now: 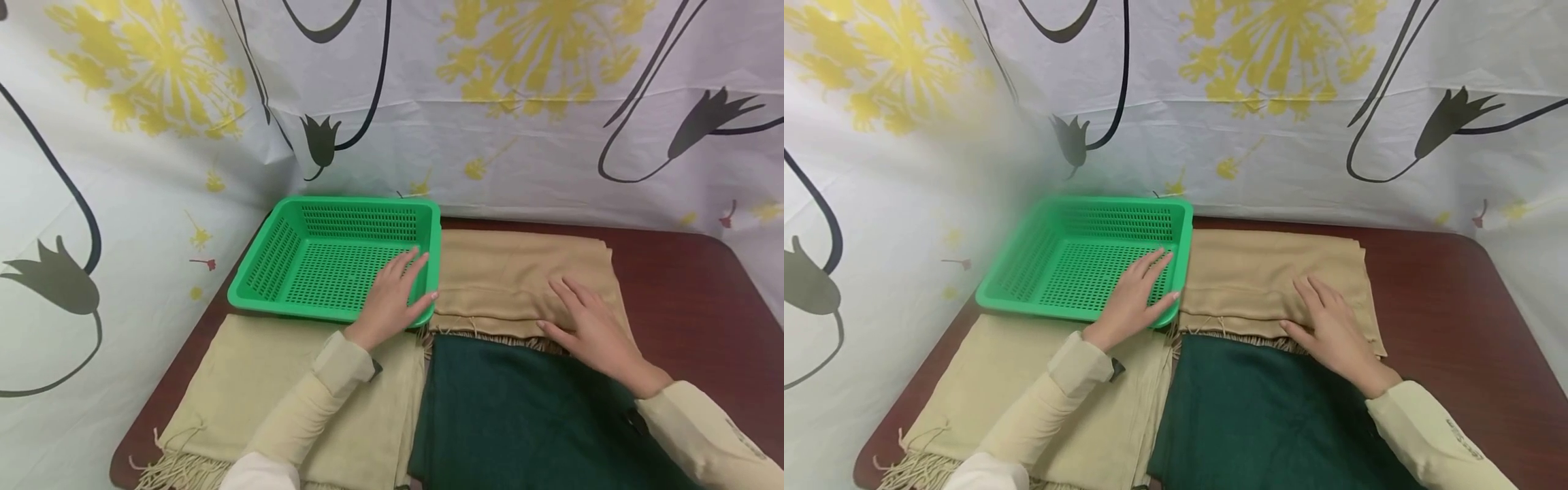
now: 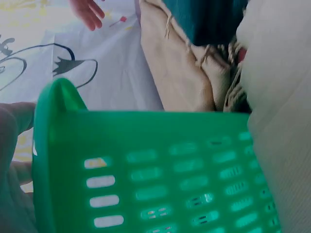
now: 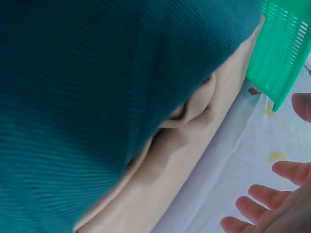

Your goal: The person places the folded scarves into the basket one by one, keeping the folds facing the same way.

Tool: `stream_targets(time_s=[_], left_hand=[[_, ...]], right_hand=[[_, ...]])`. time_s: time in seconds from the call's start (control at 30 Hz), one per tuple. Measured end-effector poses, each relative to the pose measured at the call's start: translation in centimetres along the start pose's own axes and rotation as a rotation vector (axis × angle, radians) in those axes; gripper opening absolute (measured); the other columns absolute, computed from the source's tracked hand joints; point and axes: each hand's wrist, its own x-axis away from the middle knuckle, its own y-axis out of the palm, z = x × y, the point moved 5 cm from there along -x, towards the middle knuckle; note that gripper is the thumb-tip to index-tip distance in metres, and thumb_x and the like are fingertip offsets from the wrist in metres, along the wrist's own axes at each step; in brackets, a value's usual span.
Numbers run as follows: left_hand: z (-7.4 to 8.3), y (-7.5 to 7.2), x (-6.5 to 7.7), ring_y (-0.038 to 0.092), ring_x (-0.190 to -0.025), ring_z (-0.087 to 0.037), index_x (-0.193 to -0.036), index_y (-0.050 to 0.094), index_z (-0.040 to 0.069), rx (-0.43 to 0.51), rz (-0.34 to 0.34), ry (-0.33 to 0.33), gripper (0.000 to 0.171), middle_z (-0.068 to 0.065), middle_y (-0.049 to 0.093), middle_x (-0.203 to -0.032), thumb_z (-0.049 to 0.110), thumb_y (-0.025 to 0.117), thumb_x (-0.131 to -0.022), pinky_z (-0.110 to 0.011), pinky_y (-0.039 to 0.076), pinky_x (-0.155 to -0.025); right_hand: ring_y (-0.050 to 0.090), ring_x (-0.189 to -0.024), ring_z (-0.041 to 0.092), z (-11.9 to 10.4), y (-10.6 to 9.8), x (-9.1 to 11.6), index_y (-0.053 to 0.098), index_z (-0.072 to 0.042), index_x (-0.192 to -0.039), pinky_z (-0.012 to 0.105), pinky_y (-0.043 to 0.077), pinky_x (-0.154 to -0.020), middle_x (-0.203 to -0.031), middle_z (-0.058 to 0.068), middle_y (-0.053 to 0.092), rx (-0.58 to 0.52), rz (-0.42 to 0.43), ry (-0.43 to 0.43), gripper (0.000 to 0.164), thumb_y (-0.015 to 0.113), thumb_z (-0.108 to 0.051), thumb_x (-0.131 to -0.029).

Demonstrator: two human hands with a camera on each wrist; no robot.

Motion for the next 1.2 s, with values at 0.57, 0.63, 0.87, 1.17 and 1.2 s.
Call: stream_targets(time_s=[0.57, 0.63, 0.87, 1.17, 1.2], left_hand=[[3.5, -1.1, 4.9, 0.044, -0.096, -0.020, -0.115, 0.054, 0.006, 0.241, 0.249, 0.218, 0.033, -0.009, 0.047, -0.108, 0.028, 0.049, -0.090, -0.031, 0.038, -0.079], [3.9, -1.1, 5.8, 0.043, -0.089, -0.018, -0.113, 0.055, 0.006, 0.250, 0.244, 0.241, 0.034, -0.008, 0.047, -0.104, 0.030, 0.046, -0.091, -0.029, 0.038, -0.075], [4.1, -0.4, 8.0, 0.044, -0.097, -0.018, -0.112, 0.058, 0.006, 0.261, 0.099, 0.193, 0.033, -0.007, 0.048, -0.103, 0.023, 0.059, -0.084, -0.031, 0.039, -0.083], [4.2, 1.9, 9.4, 0.044, -0.098, -0.014, -0.125, 0.048, 0.010, 0.304, -0.250, 0.003, 0.047, -0.003, 0.045, -0.108, 0.033, 0.057, -0.086, -0.029, 0.041, -0.083], [4.3, 2.3, 9.6, 0.044, -0.099, -0.014, -0.127, 0.047, 0.010, 0.300, -0.292, -0.011, 0.048, -0.003, 0.044, -0.109, 0.035, 0.056, -0.086, -0.029, 0.040, -0.084]], right_hand=[[0.026, -0.116, 0.051, -0.4, -0.5, 2.9, 0.031, 0.000, -0.135, 0.065, 0.021, -0.085, -0.134, 0.030, 0.027, -0.093, 0.038, 0.043, 0.067, 0.065, -0.018, -0.081], [0.026, -0.116, 0.051, -0.6, -0.5, 3.1, 0.033, 0.002, -0.134, 0.065, 0.021, -0.086, -0.134, 0.030, 0.027, -0.105, 0.051, 0.041, 0.065, 0.066, -0.016, -0.080], [0.025, -0.114, 0.053, -0.7, -0.6, 3.5, 0.037, 0.006, -0.130, 0.065, 0.019, -0.086, -0.132, 0.031, 0.028, -0.137, 0.067, 0.067, 0.061, 0.066, -0.016, -0.080], [0.025, -0.113, 0.055, -0.2, -2.8, 6.0, 0.035, 0.005, -0.132, 0.065, 0.019, -0.086, -0.132, 0.032, 0.028, -0.112, 0.133, 0.160, 0.063, 0.065, -0.015, -0.080], [0.030, -0.109, 0.054, -0.1, -3.1, 6.5, 0.034, 0.005, -0.132, 0.066, 0.019, -0.085, -0.131, 0.033, 0.028, -0.105, 0.133, 0.176, 0.064, 0.065, -0.015, -0.080]])
